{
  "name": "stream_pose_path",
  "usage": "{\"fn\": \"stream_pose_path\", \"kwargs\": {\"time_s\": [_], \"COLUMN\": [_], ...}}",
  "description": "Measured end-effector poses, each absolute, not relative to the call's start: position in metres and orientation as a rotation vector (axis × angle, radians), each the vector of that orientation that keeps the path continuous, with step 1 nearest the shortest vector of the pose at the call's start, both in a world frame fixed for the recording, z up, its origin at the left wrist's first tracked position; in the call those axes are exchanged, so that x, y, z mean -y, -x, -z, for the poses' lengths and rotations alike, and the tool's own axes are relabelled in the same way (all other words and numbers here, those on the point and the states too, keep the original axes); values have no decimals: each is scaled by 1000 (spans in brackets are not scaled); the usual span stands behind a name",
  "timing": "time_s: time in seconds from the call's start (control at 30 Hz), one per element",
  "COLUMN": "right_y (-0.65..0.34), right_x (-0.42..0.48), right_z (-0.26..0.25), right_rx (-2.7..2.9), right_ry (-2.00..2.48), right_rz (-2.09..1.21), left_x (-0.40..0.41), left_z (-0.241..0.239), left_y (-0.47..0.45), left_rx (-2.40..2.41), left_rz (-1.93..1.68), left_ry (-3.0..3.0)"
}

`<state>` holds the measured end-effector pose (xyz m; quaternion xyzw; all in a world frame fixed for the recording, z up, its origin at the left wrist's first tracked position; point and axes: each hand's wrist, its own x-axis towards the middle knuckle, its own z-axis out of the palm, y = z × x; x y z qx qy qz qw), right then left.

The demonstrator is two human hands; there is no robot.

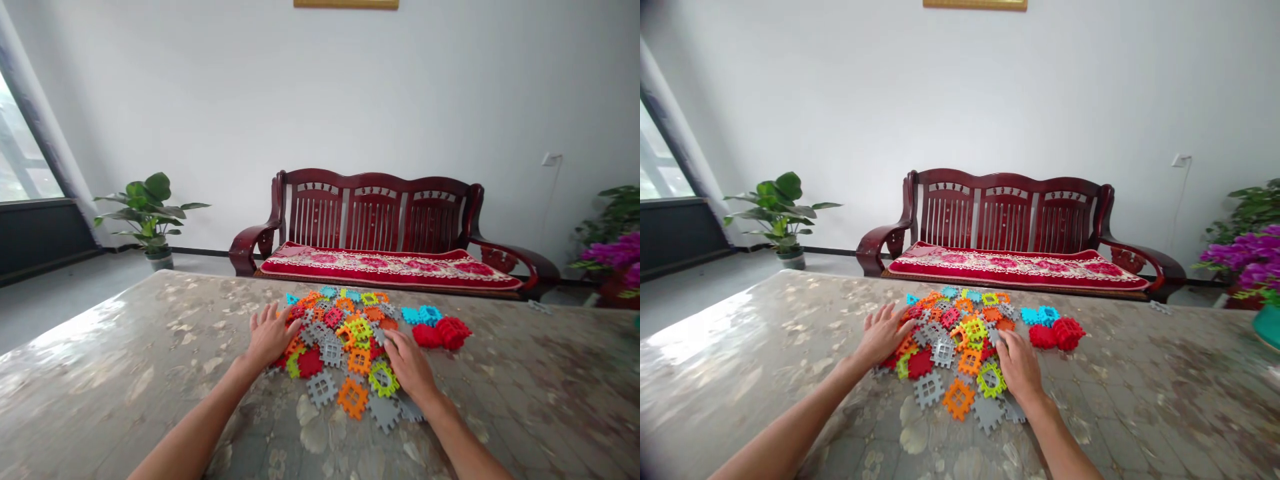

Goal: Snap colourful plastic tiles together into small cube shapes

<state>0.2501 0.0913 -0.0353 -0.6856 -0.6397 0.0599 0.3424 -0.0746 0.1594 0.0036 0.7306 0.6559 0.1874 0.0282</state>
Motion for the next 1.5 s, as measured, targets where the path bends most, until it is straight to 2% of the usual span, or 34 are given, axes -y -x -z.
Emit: {"fn": "stream_pose_path", "kwargs": {"time_s": [0.13,0.3,0.4,0.63,0.87,1.03,1.2,1.5], "right_y": [-247,-250,-252,-258,-264,-253,-206,-147], "right_x": [-89,-116,-152,-231,-236,-232,-268,-286], "right_z": [26,8,0,6,21,7,-9,-2], "right_rx": [1715,1776,1859,1898,1977,2002,2048,2127], "right_ry": [1766,1732,1778,2022,1980,1934,1865,1820], "right_rz": [-188,-102,-67,-81,-192,-182,-215,-434], "left_x": [-164,-162,-168,-173,-185,-188,-186,-187], "left_z": [0,-1,3,23,30,28,27,28], "left_y": [86,95,110,142,153,148,145,149], "left_rx": [-1975,-1847,-1758,-2005,-1920,-1873,-1805,-1767], "left_rz": [-463,-532,-630,-940,-1148,-1103,-1079,-1037], "left_ry": [-2249,-2264,-2198,-1860,-1684,-1689,-1758,-1777]}}
